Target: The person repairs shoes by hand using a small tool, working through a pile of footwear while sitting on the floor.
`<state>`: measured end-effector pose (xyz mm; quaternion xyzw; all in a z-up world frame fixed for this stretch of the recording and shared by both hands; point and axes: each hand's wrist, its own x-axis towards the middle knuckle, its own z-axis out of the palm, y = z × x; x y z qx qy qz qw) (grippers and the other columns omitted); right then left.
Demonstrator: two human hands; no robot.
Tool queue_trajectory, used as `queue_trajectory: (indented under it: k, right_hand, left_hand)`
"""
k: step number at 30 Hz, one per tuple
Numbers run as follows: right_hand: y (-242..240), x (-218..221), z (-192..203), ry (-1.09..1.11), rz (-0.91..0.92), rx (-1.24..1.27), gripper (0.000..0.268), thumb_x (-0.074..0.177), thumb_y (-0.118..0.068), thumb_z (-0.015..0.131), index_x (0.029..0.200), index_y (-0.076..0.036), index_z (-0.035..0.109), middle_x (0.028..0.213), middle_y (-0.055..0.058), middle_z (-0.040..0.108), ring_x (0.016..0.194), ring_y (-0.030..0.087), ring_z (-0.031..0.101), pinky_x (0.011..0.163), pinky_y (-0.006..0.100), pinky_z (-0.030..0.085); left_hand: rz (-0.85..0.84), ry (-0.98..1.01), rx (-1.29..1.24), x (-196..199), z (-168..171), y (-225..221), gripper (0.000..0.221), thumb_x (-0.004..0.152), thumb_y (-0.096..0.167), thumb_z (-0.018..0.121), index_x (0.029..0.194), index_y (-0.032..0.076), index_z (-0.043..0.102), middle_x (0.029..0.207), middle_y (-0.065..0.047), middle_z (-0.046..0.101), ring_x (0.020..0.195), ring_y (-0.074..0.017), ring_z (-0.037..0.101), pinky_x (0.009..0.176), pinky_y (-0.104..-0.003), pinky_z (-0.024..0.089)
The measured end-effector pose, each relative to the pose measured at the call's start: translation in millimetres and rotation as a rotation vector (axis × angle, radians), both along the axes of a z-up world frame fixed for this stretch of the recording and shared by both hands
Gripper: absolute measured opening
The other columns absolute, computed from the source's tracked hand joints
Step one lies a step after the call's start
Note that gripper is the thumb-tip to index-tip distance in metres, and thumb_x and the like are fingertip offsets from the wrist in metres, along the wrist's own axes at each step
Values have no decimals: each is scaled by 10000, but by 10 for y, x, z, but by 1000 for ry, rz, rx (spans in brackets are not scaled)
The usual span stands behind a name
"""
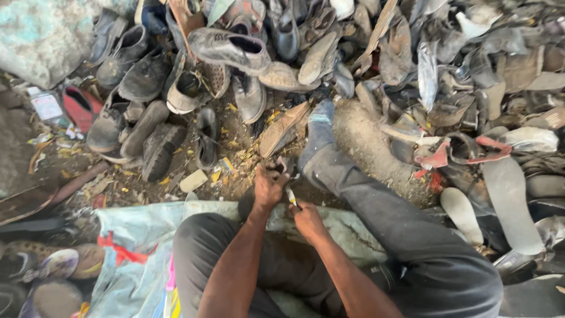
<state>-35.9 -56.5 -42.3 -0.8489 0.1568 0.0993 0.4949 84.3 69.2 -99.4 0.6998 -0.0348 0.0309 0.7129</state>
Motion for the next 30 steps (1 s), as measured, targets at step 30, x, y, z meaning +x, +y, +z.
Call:
queue_trajectory:
  k: [30]
  right_hand:
    - [271, -596, 348, 98, -33, -29, 274, 948, -252, 638, 1121, -46, 689, 993, 252, 714, 983, 439, 679, 856, 489, 510]
  left_hand:
    - [-332, 136, 1276, -227, 1120, 107, 669, 844, 534, 730, 1363, 183, 495, 1318, -221, 564, 1198, -434, 611, 1040, -578, 453]
